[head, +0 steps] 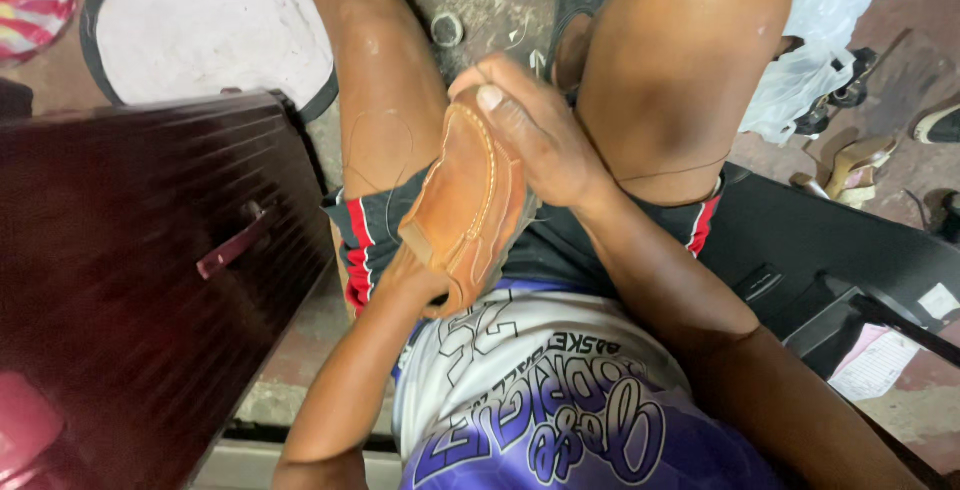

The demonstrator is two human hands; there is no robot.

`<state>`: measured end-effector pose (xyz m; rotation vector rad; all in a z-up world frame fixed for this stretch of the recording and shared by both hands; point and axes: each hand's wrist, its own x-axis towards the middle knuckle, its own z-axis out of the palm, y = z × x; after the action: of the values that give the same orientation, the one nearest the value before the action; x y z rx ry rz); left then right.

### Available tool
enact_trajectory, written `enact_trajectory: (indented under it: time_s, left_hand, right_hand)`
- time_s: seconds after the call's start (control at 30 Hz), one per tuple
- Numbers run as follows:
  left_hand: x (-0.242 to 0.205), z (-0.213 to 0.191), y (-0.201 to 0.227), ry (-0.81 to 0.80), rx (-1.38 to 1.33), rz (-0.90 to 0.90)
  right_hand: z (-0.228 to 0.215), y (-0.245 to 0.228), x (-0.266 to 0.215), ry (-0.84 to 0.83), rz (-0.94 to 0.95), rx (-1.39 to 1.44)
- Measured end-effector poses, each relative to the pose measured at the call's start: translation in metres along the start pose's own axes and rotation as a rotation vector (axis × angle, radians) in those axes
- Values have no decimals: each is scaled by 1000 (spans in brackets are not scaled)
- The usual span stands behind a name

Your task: The person hand-sews a brown leather shoe using a needle and thread. They repeatedly push the needle through the sole and pull the thread to stitch the shoe while seated on the floor.

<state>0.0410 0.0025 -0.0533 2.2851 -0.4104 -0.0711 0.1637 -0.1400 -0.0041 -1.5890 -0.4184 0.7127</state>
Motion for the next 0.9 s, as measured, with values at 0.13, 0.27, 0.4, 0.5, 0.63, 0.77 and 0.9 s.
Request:
enact_trajectory:
  time_s: [0.13, 0.27, 0.4, 0.5, 0.63, 0.77, 0.9]
  left_hand:
    - [-4, -12, 12, 46, 14, 6]
    - [-34, -33, 36, 51, 37, -40]
    - [-32, -35, 37, 53, 74, -26]
    - [-29, -25, 27, 37, 57, -26]
    - [-10, -13, 8, 26, 26, -2]
    - [0, -11, 5, 21, 1, 0]
    - [16, -11, 5, 34, -11, 18]
  right_hand:
    - [-4, 2, 5, -17, -74, -4]
    - [3, 6, -2, -72, -11, 119]
    - [0, 4, -3, -65, -18, 72]
    - [3, 3, 0, -40, -51, 36]
    - [-4, -4, 3, -74, -90, -17]
    - [-3, -14, 2, -57, -36, 17]
    - [-10, -25, 6, -73, -138, -52]
